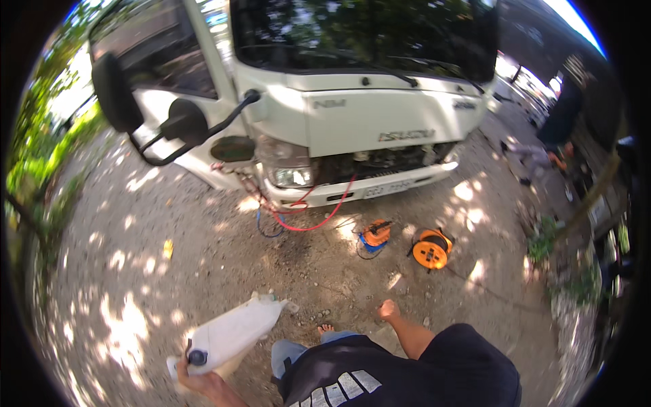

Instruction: The person retrieves a white plastic windshield washer fluid reservoir from a cart, walks to a white truck, and installs it inside the driver's side footwell. They connect hoses and secure the reservoir in place.

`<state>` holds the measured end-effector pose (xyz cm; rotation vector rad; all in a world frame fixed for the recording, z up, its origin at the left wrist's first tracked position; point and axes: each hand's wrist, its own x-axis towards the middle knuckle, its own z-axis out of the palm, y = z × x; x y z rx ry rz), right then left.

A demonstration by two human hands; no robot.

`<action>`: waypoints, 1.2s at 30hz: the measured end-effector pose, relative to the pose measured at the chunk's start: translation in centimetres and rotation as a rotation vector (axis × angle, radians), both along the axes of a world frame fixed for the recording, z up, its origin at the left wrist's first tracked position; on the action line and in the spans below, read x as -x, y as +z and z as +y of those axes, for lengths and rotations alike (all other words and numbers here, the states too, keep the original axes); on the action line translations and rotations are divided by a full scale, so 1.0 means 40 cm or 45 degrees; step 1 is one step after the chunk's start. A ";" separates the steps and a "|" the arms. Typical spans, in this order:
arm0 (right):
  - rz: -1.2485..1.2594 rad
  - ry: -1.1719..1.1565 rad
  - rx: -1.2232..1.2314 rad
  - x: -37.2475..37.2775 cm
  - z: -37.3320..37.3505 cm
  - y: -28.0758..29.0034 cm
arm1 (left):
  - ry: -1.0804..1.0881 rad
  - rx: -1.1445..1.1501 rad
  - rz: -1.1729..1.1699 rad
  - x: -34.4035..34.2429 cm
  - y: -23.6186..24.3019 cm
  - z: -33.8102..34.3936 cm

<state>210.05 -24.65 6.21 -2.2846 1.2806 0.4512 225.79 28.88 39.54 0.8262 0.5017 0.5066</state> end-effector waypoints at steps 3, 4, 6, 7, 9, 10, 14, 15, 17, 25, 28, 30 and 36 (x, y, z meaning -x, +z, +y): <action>-0.018 -0.157 0.003 -0.021 0.055 0.046 | 0.025 -0.367 -0.017 -0.078 0.025 -0.002; -0.058 -0.173 0.018 -0.034 0.078 0.067 | -0.038 -0.349 -0.018 -0.113 0.018 -0.038; -0.082 -0.217 -0.007 -0.034 0.150 0.095 | -0.228 -0.301 -0.009 -0.210 0.021 -0.102; -0.079 -0.243 -0.044 -0.047 0.174 0.096 | -0.304 -0.276 -0.014 -0.252 0.024 -0.125; -0.117 -0.300 -0.092 -0.068 0.235 0.070 | -0.438 -0.245 -0.020 -0.325 0.029 -0.154; -0.150 -0.336 -0.093 -0.065 0.275 0.048 | -0.486 -0.229 -0.016 -0.354 0.029 -0.160; -0.051 -0.260 -0.017 -0.028 0.418 -0.020 | -0.669 -0.161 0.008 -0.446 0.023 -0.162; -0.117 -0.287 -0.038 -0.021 0.443 -0.021 | -0.700 -0.150 0.008 -0.464 0.022 -0.158; -0.095 -0.377 -0.154 0.005 0.519 -0.003 | -0.766 -0.139 0.008 -0.497 0.018 -0.153; 0.038 -0.606 -0.417 0.033 0.664 0.078 | -0.945 -0.113 0.013 -0.583 0.015 -0.155; 0.049 -0.711 -0.463 0.030 0.666 0.064 | -0.991 -0.109 0.020 -0.598 0.017 -0.166; 0.052 -0.698 -0.481 0.014 0.656 0.047 | -1.000 -0.116 0.015 -0.610 0.019 -0.172; -0.065 -0.662 -0.436 -0.045 0.601 0.004 | -1.040 -0.119 0.036 -0.642 0.018 -0.202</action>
